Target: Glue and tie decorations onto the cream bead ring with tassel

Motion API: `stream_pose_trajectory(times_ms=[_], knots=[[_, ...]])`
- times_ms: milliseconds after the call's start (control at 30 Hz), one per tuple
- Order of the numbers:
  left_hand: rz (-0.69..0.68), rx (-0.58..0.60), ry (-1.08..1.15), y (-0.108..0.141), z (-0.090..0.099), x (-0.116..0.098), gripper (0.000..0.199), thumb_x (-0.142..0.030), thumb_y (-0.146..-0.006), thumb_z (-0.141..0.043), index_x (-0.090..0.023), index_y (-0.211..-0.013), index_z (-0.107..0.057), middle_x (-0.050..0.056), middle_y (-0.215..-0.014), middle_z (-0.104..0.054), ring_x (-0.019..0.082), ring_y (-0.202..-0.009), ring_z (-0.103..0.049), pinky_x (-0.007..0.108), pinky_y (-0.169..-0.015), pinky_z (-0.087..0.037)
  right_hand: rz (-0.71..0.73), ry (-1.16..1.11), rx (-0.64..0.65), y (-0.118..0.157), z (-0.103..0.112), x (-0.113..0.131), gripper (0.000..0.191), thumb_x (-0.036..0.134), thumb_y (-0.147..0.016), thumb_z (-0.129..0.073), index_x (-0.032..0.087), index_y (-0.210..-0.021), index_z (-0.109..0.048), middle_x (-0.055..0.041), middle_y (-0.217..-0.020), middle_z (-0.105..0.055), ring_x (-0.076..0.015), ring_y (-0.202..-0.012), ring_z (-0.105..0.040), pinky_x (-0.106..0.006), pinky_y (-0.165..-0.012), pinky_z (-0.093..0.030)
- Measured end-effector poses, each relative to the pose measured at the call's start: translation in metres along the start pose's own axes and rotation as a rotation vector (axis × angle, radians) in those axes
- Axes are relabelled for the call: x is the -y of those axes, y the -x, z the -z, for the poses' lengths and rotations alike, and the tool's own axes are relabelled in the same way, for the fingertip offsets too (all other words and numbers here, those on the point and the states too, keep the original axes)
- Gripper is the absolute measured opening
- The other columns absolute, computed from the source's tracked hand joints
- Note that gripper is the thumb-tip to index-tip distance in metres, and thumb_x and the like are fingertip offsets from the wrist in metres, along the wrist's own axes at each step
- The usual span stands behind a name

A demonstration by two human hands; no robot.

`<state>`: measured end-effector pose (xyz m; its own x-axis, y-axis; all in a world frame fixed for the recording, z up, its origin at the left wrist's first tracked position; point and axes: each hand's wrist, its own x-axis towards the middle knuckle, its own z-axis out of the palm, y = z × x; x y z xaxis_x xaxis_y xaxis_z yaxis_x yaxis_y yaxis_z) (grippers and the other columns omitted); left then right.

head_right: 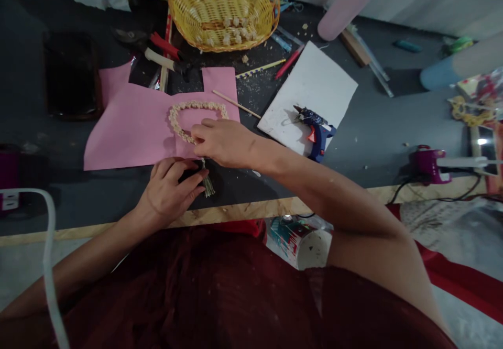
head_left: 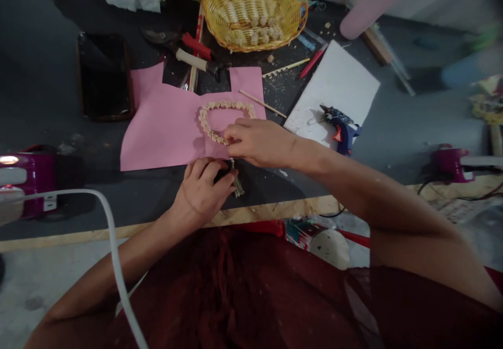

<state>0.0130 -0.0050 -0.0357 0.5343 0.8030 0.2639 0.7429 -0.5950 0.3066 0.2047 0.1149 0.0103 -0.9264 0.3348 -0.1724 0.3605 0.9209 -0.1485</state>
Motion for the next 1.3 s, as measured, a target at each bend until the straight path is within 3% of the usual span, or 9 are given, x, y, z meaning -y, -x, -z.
stream_pose_trajectory(times_ms=[367,567,867,1300], knots=[[0.012,-0.004,0.036,-0.001,0.002,0.0,0.03,-0.027,-0.09,-0.061,-0.021,-0.119,-0.067,0.012,-0.109,-0.063,0.029,-0.104,-0.052,0.047,-0.087,-0.048,-0.005,-0.029,0.004,0.002,0.0,0.002,0.02,0.011,-0.089,-0.052,0.019,-0.097,-0.068,-0.0086,-0.116,-0.058,-0.0226,-0.102,-0.046,-0.036,-0.079,-0.041],[0.05,0.017,0.015,-0.001,0.003,-0.001,0.039,-0.032,-0.091,-0.06,-0.013,-0.124,-0.063,0.015,-0.111,-0.062,0.032,-0.108,-0.051,0.049,-0.091,-0.048,-0.011,-0.036,-0.005,0.003,-0.001,0.003,0.021,0.01,-0.09,-0.051,0.019,-0.099,-0.068,-0.0085,-0.118,-0.058,-0.0228,-0.104,-0.046,-0.037,-0.08,-0.041],[0.061,0.034,-0.048,-0.003,0.003,-0.003,0.041,-0.037,-0.088,-0.065,-0.024,-0.127,-0.064,0.014,-0.109,-0.061,0.032,-0.104,-0.051,0.048,-0.084,-0.047,-0.014,-0.028,-0.018,0.004,-0.002,0.003,0.02,0.012,-0.089,-0.053,0.02,-0.099,-0.068,-0.0082,-0.118,-0.059,-0.0228,-0.104,-0.047,-0.036,-0.08,-0.042],[0.038,0.012,-0.064,-0.003,0.002,-0.003,0.036,-0.033,-0.088,-0.064,-0.021,-0.123,-0.066,0.015,-0.116,-0.063,0.033,-0.105,-0.051,0.048,-0.083,-0.047,-0.051,0.013,-0.01,0.015,0.009,0.012,0.024,0.014,-0.089,-0.052,0.019,-0.107,-0.068,-0.0095,-0.12,-0.06,-0.0244,-0.107,-0.048,-0.038,-0.083,-0.042]])
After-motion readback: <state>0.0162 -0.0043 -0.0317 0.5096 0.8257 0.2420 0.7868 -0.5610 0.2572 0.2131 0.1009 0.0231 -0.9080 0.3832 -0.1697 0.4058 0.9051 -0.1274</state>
